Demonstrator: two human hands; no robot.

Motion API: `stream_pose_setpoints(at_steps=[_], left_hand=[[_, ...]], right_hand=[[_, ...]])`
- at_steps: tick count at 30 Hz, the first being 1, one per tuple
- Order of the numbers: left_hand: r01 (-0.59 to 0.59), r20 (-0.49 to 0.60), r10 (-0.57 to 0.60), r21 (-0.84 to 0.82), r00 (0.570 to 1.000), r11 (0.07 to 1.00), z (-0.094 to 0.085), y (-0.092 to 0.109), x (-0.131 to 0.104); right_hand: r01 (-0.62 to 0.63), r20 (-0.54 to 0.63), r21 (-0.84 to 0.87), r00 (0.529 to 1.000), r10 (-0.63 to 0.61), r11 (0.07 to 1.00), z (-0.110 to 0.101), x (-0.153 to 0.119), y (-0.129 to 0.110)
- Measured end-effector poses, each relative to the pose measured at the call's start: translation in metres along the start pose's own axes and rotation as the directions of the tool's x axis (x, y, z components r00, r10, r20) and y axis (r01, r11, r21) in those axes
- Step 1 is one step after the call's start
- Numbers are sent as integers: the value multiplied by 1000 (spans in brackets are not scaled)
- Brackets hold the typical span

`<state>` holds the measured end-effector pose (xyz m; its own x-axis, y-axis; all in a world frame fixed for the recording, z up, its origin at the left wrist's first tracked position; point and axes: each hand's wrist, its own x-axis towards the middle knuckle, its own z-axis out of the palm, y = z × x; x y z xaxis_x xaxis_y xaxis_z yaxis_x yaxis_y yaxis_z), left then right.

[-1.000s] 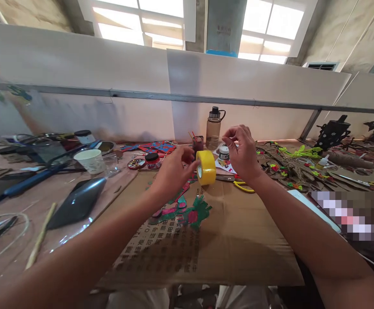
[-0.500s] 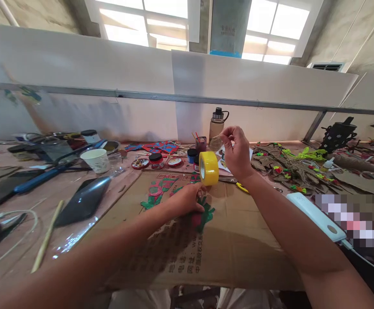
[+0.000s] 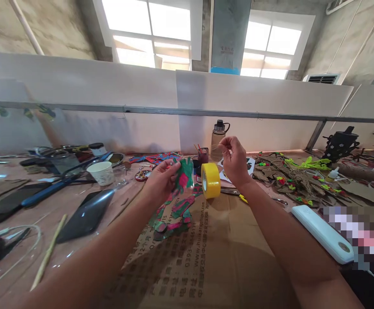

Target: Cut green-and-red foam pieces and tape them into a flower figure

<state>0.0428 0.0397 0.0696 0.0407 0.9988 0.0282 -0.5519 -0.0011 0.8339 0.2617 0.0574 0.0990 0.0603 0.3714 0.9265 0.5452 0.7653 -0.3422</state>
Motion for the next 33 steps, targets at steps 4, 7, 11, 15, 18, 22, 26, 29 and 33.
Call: stream_pose_setpoints(at_steps=[4,7,11,15,18,22,26,29,33], left_hand=[[-85,-164,84,3,983,996,18,14,28],[-146,-199,136,-40,971,988,34,16,44],[-244,-79,245,17,966,970,50,9,58],[-356,44,354,129,934,925,58,4,68],[-367,101,354,213,930,905,61,1,69],[-330,125,309,221,943,918,63,-4,65],[-310,147,282,235,948,921,62,-10,62],[-311,158,278,244,947,919,63,-12,60],[-313,185,270,270,945,911,67,-8,54]], right_hand=[[28,16,-17,1000,-27,999,7,6,0],[28,28,-6,999,-28,1000,12,9,-1],[11,28,21,1000,-11,1000,13,9,-3],[-13,6,25,1000,13,1000,9,8,0],[-18,5,18,1000,18,1000,7,9,1],[-15,18,-5,1000,15,1000,6,10,1],[0,34,-16,999,0,1000,4,11,-1],[0,51,-11,999,1,1000,3,12,-2],[-1,58,-2,998,1,1000,1,13,-2]])
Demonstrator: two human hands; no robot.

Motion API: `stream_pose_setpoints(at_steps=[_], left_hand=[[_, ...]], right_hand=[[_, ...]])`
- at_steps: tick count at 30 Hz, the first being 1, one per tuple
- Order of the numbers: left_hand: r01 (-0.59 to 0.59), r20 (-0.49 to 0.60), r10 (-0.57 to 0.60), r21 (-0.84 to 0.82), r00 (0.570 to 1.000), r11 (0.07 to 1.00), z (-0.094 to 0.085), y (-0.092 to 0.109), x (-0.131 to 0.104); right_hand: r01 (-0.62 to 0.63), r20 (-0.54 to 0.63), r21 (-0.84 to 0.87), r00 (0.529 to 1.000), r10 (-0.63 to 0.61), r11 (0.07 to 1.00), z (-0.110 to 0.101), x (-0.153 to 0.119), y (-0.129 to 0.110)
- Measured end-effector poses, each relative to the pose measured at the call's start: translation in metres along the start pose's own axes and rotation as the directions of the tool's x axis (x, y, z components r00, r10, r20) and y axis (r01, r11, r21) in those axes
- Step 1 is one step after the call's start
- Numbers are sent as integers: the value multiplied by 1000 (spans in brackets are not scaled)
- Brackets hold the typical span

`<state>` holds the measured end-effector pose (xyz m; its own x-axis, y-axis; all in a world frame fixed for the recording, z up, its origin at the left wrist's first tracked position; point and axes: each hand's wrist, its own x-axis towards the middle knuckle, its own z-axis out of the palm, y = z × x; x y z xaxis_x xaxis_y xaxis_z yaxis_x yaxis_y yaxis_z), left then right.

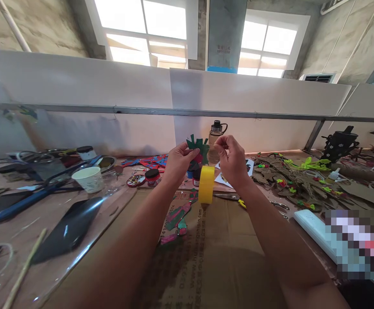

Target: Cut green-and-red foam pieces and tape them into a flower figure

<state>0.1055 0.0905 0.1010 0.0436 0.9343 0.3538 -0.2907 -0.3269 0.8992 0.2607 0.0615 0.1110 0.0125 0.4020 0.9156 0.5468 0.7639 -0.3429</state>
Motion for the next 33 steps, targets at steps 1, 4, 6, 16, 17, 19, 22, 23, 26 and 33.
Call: stream_pose_setpoints(at_steps=[1,4,6,16,17,19,22,23,26,33], left_hand=[[-6,7,6,22,1000,1000,0,2,-1],[-33,20,32,95,999,995,-1,5,-4],[-48,17,46,128,999,991,-2,6,-5],[80,-38,-84,-90,996,993,-1,4,-3],[81,-57,-89,-126,994,989,-1,4,-2],[59,-109,-77,-166,991,984,-5,3,2],[-30,-196,0,-151,981,988,-14,3,9],[-60,-218,29,-134,976,989,-18,4,10],[-83,-251,56,-96,966,992,-29,7,13],[107,-122,-143,-259,982,960,-29,7,11]], right_hand=[[1,0,1,1000,-1,1000,0,0,0],[4,2,-2,1000,-4,1000,-1,1,-1],[7,5,-3,1000,-7,1000,-1,1,-1],[6,12,-1,1000,-6,1000,-2,0,-1],[2,10,-3,1000,-2,1000,-2,0,-1],[-5,4,-5,1000,5,1000,-2,0,-2],[-6,-2,-3,1000,6,1000,-1,0,-2],[-5,-3,-3,1000,5,1000,-1,0,-2],[-16,-5,-2,1000,16,1000,0,0,-2],[-51,-42,3,998,51,999,1,-1,0]])
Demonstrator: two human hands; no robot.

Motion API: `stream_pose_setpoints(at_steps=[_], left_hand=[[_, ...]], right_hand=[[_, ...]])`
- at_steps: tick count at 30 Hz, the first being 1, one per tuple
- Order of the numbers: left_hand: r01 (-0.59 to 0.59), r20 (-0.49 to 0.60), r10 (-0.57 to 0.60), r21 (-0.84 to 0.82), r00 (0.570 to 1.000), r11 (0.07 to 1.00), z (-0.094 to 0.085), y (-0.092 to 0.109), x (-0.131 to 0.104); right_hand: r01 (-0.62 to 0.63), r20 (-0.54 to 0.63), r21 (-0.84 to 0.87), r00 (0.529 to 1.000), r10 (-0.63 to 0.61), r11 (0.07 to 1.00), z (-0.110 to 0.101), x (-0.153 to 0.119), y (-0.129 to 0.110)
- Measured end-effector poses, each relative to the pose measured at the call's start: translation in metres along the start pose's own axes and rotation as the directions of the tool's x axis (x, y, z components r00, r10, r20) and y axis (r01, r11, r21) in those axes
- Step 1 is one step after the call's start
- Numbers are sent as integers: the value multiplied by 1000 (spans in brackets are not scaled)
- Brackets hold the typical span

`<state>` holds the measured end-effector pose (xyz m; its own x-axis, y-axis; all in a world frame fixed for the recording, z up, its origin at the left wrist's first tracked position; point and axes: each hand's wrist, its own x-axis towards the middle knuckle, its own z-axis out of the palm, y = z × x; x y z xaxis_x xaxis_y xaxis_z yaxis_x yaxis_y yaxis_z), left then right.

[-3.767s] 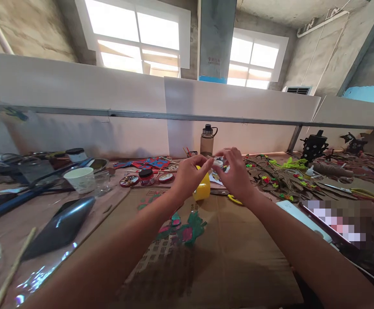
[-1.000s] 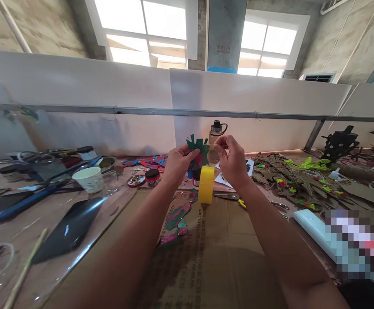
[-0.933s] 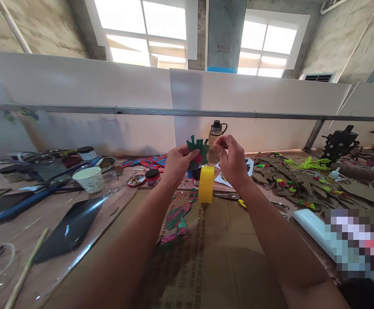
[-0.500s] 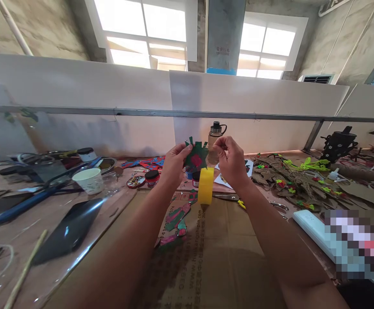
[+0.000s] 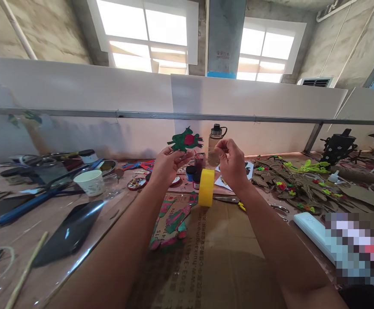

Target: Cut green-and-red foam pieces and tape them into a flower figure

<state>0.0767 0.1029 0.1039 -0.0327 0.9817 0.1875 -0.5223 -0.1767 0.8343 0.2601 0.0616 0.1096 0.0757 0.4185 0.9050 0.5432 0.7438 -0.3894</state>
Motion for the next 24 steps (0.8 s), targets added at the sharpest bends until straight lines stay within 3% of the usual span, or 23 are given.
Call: stream_pose_setpoints(at_steps=[5,14,24], left_hand=[[90,63,-87,-62,994,994,4,-8,-3],[16,43,-13,-68,999,998,7,-10,-2],[95,127,-95,5,987,995,5,-13,-2]], right_hand=[[-22,2,11,1000,22,1000,0,-1,-2],[-35,-14,43,999,36,998,2,0,2],[-29,-22,26,999,30,999,1,0,2]])
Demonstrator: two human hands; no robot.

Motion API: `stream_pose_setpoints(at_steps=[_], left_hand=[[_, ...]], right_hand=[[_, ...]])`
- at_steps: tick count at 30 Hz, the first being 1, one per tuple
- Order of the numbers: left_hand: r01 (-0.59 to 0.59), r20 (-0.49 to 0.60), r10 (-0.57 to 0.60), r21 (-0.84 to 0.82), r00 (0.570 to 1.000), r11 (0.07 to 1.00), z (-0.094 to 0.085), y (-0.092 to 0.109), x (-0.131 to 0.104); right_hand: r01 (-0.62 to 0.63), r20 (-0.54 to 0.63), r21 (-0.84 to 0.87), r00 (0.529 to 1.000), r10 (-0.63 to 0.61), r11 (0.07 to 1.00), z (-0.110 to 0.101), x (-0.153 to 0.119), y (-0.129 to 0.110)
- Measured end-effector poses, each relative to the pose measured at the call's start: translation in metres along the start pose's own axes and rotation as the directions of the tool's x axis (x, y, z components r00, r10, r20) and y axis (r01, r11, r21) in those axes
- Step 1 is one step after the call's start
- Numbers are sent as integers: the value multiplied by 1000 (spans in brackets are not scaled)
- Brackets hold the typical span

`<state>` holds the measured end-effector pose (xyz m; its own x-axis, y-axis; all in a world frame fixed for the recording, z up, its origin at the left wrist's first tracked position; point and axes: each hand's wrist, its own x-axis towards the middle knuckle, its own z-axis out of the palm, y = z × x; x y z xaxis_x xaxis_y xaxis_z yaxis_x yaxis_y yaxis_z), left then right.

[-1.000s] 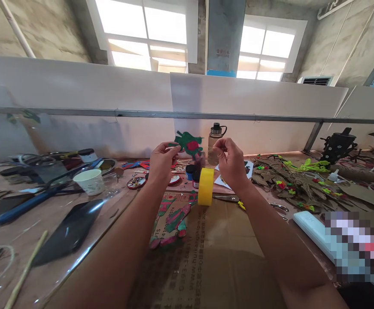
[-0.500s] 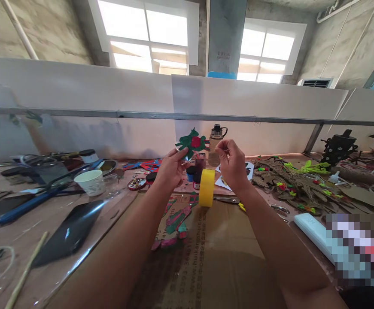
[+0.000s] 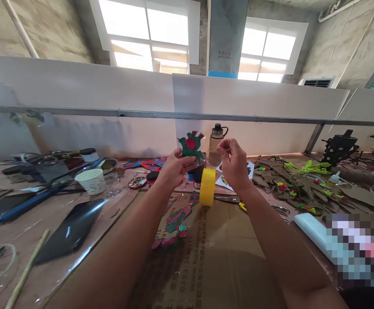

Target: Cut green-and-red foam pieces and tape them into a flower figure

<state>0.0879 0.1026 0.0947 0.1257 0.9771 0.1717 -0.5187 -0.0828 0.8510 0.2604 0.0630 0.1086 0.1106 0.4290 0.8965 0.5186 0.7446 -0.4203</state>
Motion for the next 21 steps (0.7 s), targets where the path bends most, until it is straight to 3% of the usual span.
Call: stream_pose_setpoints(at_steps=[7,11,14,18,21], left_hand=[[-3,-36,5,65,999,998,5,-4,-4],[12,-46,-14,-34,999,999,3,-17,2],[-38,-43,32,-153,999,987,8,-30,9],[-42,50,53,-194,997,980,21,-42,12],[-42,145,49,-48,988,998,26,-45,8]], right_hand=[[32,9,-40,999,-32,999,-1,0,-2],[81,2,-44,997,-81,996,2,-1,-1],[117,-18,-30,993,-118,993,5,-3,-1],[166,-49,-17,985,-166,986,10,-7,-2],[230,-53,-9,972,-231,973,13,-10,-5]])
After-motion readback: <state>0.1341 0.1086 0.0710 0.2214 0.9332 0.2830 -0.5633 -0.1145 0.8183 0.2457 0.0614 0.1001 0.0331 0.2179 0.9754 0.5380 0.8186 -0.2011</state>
